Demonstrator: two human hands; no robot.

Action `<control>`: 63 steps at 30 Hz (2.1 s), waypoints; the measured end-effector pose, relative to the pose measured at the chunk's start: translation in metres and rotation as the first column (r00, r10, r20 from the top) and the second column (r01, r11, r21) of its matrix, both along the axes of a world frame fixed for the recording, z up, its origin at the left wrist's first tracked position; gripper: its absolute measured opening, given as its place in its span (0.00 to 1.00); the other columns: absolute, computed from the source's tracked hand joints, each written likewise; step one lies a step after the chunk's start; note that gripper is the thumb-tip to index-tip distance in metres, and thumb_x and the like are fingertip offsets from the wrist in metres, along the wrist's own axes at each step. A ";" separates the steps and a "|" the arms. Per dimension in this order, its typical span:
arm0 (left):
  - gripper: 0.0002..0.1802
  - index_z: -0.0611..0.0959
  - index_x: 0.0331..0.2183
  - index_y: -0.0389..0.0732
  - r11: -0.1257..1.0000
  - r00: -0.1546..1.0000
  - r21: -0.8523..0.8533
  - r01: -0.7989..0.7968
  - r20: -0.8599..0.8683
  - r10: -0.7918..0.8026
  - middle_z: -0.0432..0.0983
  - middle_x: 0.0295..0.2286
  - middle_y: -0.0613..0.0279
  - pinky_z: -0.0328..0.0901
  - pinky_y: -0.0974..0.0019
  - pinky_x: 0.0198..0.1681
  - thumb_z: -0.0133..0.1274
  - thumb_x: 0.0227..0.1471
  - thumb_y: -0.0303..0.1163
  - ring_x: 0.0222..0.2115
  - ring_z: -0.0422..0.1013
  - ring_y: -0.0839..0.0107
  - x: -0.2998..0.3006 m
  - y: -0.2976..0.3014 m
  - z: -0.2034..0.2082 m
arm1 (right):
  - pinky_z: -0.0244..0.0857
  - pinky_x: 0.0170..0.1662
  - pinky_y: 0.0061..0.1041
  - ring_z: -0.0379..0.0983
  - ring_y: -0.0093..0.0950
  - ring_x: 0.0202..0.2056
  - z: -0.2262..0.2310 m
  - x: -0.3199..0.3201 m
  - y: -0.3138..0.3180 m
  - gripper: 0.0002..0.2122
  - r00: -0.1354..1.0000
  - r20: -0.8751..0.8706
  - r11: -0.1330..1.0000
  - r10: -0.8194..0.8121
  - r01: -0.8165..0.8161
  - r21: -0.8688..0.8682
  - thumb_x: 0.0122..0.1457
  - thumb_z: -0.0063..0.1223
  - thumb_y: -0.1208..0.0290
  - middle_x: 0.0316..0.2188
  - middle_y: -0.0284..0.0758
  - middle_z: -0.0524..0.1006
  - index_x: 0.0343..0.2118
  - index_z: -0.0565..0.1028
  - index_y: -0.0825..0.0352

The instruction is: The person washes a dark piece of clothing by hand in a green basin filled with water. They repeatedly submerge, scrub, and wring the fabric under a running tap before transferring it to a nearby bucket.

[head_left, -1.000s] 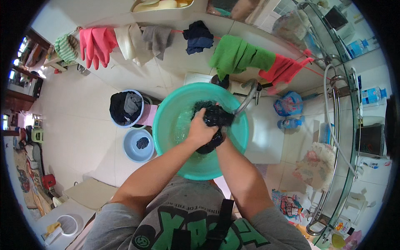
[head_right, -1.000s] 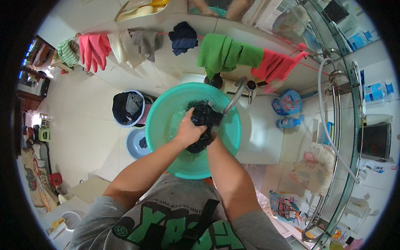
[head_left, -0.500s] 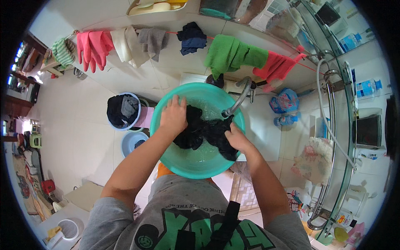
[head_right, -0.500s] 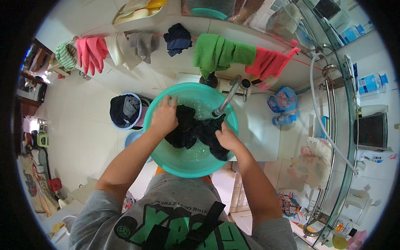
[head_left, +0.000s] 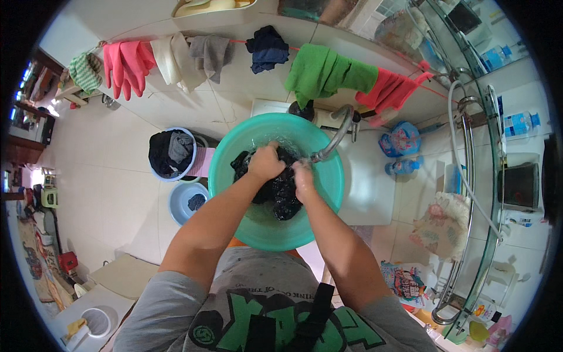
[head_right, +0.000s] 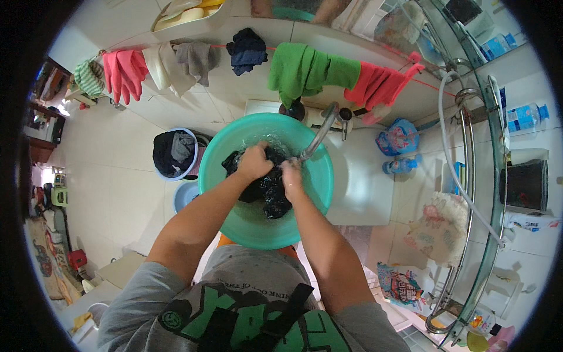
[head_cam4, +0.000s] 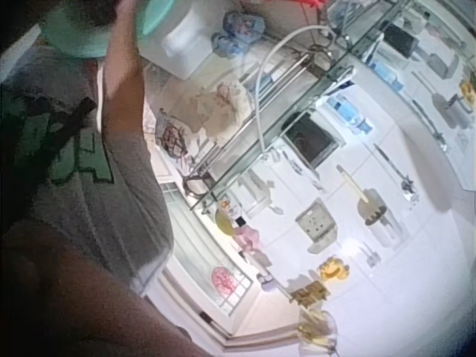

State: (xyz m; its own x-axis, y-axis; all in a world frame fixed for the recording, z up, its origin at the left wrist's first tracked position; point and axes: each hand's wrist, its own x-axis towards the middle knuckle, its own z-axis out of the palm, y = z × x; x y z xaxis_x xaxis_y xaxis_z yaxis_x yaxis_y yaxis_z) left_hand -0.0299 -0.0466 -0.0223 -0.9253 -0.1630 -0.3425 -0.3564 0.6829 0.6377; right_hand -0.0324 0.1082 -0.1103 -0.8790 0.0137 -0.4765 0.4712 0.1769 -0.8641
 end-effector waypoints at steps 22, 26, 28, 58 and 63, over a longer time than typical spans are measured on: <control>0.54 0.62 0.65 0.61 0.292 0.582 -0.602 0.743 0.365 -0.727 0.40 0.68 0.51 0.42 0.27 0.63 0.63 0.39 0.64 0.68 0.36 0.48 0.051 -0.019 0.072 | 0.49 0.60 0.55 0.51 0.50 0.64 0.128 0.036 0.054 0.41 0.283 0.146 -0.018 0.948 -0.411 0.911 0.45 0.68 0.57 0.60 0.49 0.57 0.63 0.63 0.60; 0.46 0.67 0.62 0.54 0.379 0.622 -0.555 0.740 0.351 -0.700 0.49 0.65 0.51 0.53 0.29 0.58 0.63 0.42 0.54 0.66 0.46 0.46 0.023 -0.020 0.034 | 0.54 0.59 0.50 0.55 0.53 0.62 0.086 0.021 0.014 0.43 0.397 0.236 0.008 0.887 -0.525 0.851 0.46 0.68 0.62 0.61 0.54 0.59 0.66 0.58 0.60; 0.41 0.72 0.59 0.52 0.634 0.809 -0.525 0.568 0.213 -0.548 0.61 0.59 0.53 0.58 0.31 0.54 0.65 0.40 0.41 0.61 0.56 0.49 0.016 -0.020 0.012 | 0.59 0.57 0.46 0.61 0.50 0.58 0.063 0.014 -0.002 0.38 0.694 0.013 0.523 0.720 -0.554 0.647 0.48 0.65 0.66 0.58 0.52 0.64 0.64 0.60 0.63; 0.27 0.72 0.45 0.34 0.457 0.533 0.823 -0.338 -0.232 0.813 0.79 0.35 0.47 0.69 0.60 0.45 0.60 0.40 0.17 0.37 0.77 0.58 0.022 0.002 0.036 | 0.73 0.49 0.34 0.77 0.35 0.44 0.110 0.011 -0.063 0.16 0.971 0.173 0.548 -0.163 0.235 -0.803 0.66 0.42 0.63 0.44 0.38 0.78 0.49 0.73 0.67; 0.29 0.71 0.46 0.34 0.346 0.636 0.920 -0.185 -0.157 0.756 0.78 0.37 0.47 0.69 0.60 0.46 0.63 0.40 0.21 0.39 0.75 0.54 0.024 -0.017 0.061 | 0.71 0.52 0.33 0.76 0.34 0.46 0.144 0.006 -0.065 0.18 0.993 0.101 0.660 -0.061 0.116 -0.742 0.68 0.36 0.63 0.47 0.39 0.77 0.51 0.72 0.67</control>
